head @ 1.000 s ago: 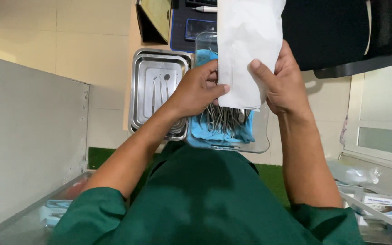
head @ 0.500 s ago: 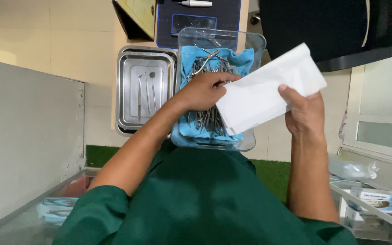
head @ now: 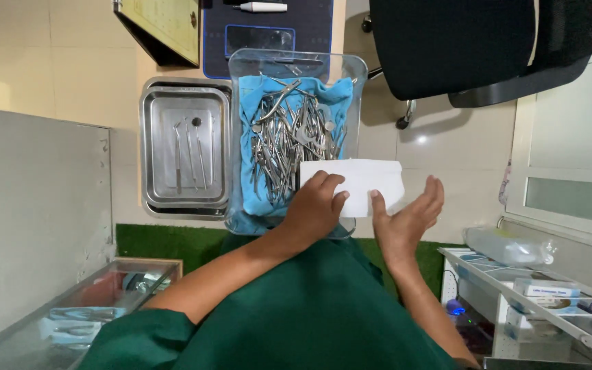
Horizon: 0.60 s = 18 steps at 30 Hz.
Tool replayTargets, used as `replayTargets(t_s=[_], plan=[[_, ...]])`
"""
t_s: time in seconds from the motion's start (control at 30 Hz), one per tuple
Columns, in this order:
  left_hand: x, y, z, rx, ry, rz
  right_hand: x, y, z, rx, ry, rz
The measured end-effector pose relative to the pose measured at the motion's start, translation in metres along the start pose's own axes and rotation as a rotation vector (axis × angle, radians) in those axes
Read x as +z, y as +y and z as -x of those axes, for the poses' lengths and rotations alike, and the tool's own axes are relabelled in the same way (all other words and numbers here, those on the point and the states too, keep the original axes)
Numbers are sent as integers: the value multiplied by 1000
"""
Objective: The person wipes a metal tray with a white paper towel, then picks up various surgical instruments from a plastic container and places them into the tray. The person then carries the tray to a sterilizer, places it inside, and returns to continue sorting instruments.
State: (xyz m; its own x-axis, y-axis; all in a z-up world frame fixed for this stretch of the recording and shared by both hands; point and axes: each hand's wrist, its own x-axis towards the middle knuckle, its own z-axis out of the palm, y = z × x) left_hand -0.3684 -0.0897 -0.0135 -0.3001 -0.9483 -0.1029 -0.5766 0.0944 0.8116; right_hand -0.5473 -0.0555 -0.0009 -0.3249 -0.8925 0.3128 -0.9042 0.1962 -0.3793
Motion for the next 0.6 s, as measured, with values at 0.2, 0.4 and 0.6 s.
replayTargets(t_s=[0.2,0.4,0.6], plan=[[39,-26,3,71,-49,20,38,-8,-7,295,-754,-439],[32,-20,-3,36,-225,368,89,28,20,540,-862,-1052],[80,-52,1,-4,58,188,45,0,4,404,-772,-661]])
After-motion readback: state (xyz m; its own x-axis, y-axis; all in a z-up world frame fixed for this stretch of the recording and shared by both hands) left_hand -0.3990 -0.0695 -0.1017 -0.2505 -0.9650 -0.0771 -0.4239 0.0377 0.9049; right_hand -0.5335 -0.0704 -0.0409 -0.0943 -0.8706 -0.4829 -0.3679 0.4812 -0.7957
